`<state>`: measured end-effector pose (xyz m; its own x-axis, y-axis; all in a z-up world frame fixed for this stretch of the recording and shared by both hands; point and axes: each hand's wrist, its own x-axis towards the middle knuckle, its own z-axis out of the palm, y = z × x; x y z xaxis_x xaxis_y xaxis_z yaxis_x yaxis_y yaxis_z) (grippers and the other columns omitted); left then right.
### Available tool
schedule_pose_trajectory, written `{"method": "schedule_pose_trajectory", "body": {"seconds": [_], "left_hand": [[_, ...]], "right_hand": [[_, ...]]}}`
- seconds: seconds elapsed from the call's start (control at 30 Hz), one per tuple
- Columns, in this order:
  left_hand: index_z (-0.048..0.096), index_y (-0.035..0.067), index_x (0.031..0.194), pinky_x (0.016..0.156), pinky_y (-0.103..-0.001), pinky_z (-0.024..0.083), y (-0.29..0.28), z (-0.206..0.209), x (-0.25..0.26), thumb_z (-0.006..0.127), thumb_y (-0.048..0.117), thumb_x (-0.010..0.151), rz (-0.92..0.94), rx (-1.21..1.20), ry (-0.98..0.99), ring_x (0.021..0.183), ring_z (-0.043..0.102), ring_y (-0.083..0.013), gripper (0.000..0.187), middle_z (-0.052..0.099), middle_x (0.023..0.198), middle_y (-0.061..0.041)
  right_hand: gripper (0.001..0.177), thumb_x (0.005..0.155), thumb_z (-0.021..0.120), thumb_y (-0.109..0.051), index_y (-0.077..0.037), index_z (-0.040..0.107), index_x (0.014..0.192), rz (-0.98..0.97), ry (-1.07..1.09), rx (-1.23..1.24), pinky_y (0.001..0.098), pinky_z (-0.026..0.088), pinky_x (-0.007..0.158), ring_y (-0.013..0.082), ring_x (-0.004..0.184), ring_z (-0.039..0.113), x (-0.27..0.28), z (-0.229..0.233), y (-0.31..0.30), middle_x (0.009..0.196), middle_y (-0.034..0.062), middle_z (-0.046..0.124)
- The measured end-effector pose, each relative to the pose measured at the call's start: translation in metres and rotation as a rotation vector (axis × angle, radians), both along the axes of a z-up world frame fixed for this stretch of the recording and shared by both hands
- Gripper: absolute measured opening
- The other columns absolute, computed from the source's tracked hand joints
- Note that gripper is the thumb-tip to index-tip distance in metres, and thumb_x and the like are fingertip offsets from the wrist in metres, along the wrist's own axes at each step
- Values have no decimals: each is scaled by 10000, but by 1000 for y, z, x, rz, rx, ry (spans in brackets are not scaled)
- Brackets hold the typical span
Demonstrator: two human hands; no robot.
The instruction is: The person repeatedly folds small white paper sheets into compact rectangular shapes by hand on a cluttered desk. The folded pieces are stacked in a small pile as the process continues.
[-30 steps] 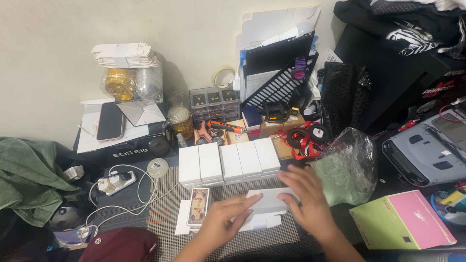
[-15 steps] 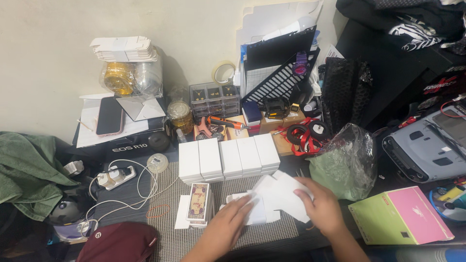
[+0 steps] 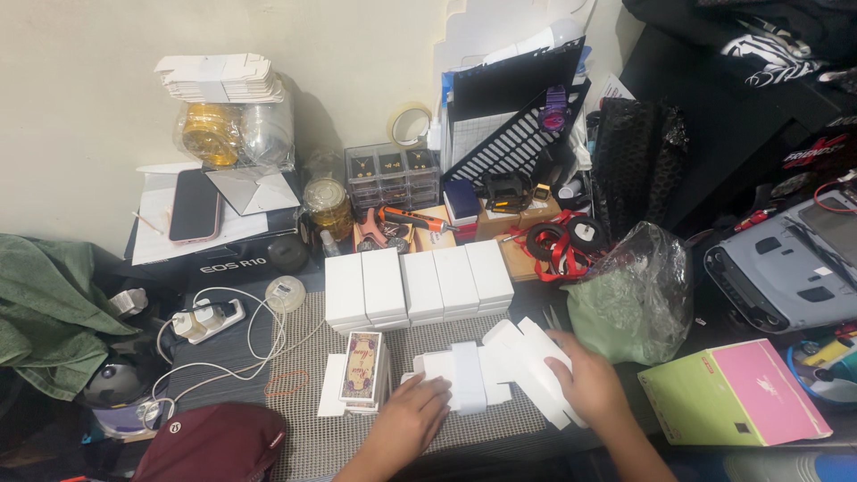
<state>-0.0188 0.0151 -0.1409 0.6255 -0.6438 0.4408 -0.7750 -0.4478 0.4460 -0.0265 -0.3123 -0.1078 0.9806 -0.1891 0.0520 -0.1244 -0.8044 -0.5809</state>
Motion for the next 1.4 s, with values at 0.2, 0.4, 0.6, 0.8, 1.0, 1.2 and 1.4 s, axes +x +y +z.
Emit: {"method": "schedule_pose_trajectory", "body": {"seconds": [0.2,0.4,0.6,0.8,1.0,1.2,1.4], "left_hand": [[701,-42,1168,1084,-468,467,0,-19,-1,681,83,911,-19,51,-2,1218,644,-332,286,690,1288,-184],[690,-74,1177,1074,-460,474,2,-21,-2,659,41,888,-42,99,-37,1235,636,-358,313,675,1302,-211],[683,-83,1196,1066,-453,474,1,-19,-4,644,38,875,-40,116,-60,1239,628,-360,345,657,1334,-214],[681,-87,1189,1058,-462,475,2,-18,-4,638,36,886,-48,126,-1,1203,636,-365,330,670,1271,-204],[670,-99,1189,1040,-459,477,3,-13,-4,622,42,872,-50,151,-33,1194,637,-370,351,661,1274,-211],[677,-83,1172,1041,-454,483,5,-18,-4,596,56,852,-49,178,-53,1195,641,-364,359,657,1300,-209],[674,-76,1168,1013,-441,491,4,-14,-3,594,62,861,-51,172,-84,1196,652,-345,346,662,1298,-214]], "right_hand": [[475,837,718,-186,-144,565,1285,-3,32,-25,486,528,864,422,1031,671,2,-18,-3,1081,213,719],[479,830,740,-192,-124,550,1264,-9,133,-72,469,519,921,404,1096,656,0,-28,-3,1149,206,700],[455,799,787,-223,-139,575,1193,82,189,-18,456,535,888,382,1081,687,-2,-28,-1,1120,183,726],[489,796,798,-247,-164,560,1215,147,287,-111,465,533,871,375,1015,700,8,-22,-6,1091,162,736],[504,763,824,-201,-187,595,1212,69,401,-86,450,540,852,365,985,713,11,5,-8,1021,164,754],[330,792,780,-193,-196,720,1117,95,358,-94,426,546,823,331,952,718,9,27,1,994,106,768],[305,775,768,-177,-155,740,1077,279,112,3,403,551,791,317,921,719,26,18,15,1016,85,770]]}}
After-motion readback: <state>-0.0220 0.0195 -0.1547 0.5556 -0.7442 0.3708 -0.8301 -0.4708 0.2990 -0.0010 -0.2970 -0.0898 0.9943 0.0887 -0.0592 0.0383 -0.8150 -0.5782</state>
